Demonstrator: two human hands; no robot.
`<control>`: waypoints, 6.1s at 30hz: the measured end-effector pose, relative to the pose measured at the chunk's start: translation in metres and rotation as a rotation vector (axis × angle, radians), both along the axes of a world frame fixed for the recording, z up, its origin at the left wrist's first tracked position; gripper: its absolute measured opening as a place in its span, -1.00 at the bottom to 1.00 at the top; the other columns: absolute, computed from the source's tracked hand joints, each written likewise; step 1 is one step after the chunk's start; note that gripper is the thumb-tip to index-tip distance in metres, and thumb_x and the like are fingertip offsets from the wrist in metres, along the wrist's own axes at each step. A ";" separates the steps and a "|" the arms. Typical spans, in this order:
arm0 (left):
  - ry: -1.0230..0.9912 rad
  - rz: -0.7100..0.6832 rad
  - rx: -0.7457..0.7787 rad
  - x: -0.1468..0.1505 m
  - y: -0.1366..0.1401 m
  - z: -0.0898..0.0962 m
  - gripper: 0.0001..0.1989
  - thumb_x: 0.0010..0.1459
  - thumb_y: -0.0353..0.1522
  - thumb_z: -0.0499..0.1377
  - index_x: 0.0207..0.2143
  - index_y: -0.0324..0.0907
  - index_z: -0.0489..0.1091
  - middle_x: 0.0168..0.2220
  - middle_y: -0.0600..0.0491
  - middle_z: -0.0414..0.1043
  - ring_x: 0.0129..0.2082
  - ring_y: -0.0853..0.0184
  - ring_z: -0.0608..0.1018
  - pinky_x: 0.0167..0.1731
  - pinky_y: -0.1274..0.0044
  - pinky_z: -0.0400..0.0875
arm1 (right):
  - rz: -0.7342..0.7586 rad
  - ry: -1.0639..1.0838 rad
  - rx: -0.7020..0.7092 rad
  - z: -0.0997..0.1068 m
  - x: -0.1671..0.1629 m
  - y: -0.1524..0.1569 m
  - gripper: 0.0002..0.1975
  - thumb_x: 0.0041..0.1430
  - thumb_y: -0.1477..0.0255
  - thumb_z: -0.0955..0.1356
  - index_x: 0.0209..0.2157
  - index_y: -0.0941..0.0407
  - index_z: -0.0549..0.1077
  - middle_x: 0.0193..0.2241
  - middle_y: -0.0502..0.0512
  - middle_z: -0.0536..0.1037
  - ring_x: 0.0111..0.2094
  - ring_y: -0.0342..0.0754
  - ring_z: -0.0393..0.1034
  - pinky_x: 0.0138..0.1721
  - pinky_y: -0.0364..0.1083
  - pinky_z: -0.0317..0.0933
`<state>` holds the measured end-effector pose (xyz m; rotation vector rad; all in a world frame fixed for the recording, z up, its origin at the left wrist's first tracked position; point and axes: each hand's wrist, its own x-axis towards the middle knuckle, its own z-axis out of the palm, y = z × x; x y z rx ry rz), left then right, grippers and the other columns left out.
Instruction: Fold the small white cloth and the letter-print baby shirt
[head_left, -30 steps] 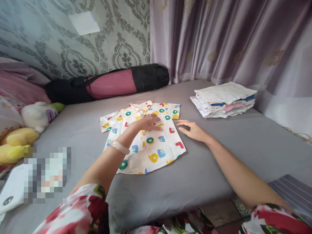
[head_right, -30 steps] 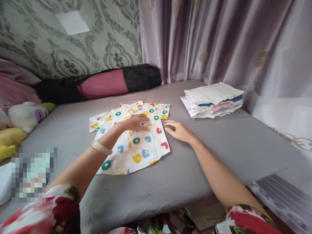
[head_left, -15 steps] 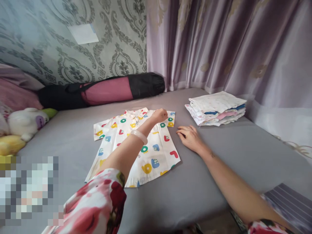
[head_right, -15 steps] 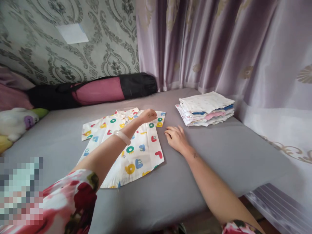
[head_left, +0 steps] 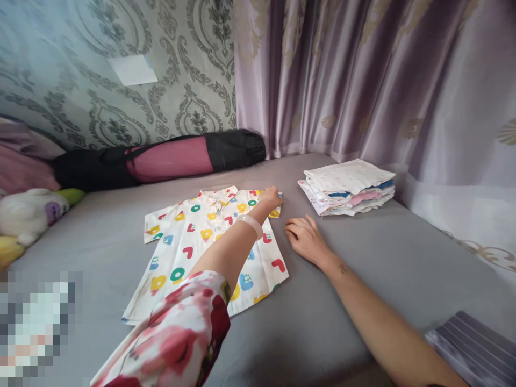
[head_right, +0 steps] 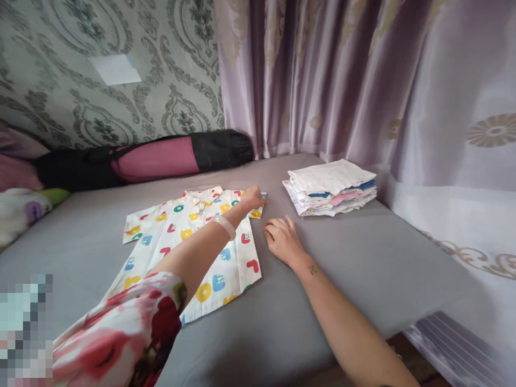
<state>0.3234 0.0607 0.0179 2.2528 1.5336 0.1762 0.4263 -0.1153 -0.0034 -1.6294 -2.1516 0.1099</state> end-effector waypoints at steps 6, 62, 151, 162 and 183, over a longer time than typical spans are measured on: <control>0.042 0.091 -0.003 0.002 0.000 0.001 -0.67 0.16 -0.38 0.18 0.00 -0.21 0.42 -0.01 -0.26 0.49 0.05 0.08 0.52 -0.02 0.36 0.42 | 0.013 0.004 0.006 -0.002 -0.002 0.001 -0.74 0.28 0.53 0.24 -0.26 0.02 0.56 -0.10 0.08 0.57 -0.02 0.04 0.40 0.27 0.24 -0.12; -0.858 0.362 0.226 -0.209 -0.033 -0.049 -0.54 0.05 -0.42 0.22 0.04 -0.23 0.29 -0.46 0.17 0.31 -0.44 0.41 0.44 -0.36 0.56 0.36 | 0.186 -0.022 -0.015 -0.020 -0.017 0.017 -0.63 0.35 0.37 0.16 0.05 0.10 0.46 0.13 0.20 0.44 0.15 0.08 0.30 0.21 0.15 0.11; -0.638 0.089 0.399 -0.203 -0.037 -0.056 -0.43 0.11 -0.49 -0.05 0.22 -0.31 0.12 0.14 -0.21 0.37 0.14 0.14 0.41 0.19 0.23 0.21 | -0.159 -0.028 -0.245 -0.007 -0.181 0.164 -0.39 0.40 0.29 0.01 0.34 0.36 0.03 0.38 0.30 -0.04 0.39 0.15 -0.25 0.35 0.15 -0.31; -0.544 0.249 0.392 -0.204 -0.039 -0.057 -0.35 0.04 -0.53 0.01 0.23 -0.43 0.05 0.17 -0.34 0.28 0.20 0.10 0.36 0.22 0.25 0.20 | -0.200 -0.134 -0.180 -0.023 -0.186 0.162 -0.38 0.38 0.30 0.05 0.33 0.39 0.08 0.37 0.31 0.02 0.38 0.13 -0.18 0.34 0.07 -0.29; 0.227 0.335 0.191 -0.301 -0.223 -0.039 -0.44 0.37 -0.18 -0.12 0.30 -0.29 0.11 0.37 -0.21 0.02 0.37 0.09 0.09 0.31 0.17 0.01 | -0.156 -0.157 -0.225 -0.017 -0.191 0.137 -0.33 0.40 0.21 0.01 0.35 0.38 0.01 0.38 0.37 -0.05 0.38 0.19 -0.26 0.33 0.20 -0.33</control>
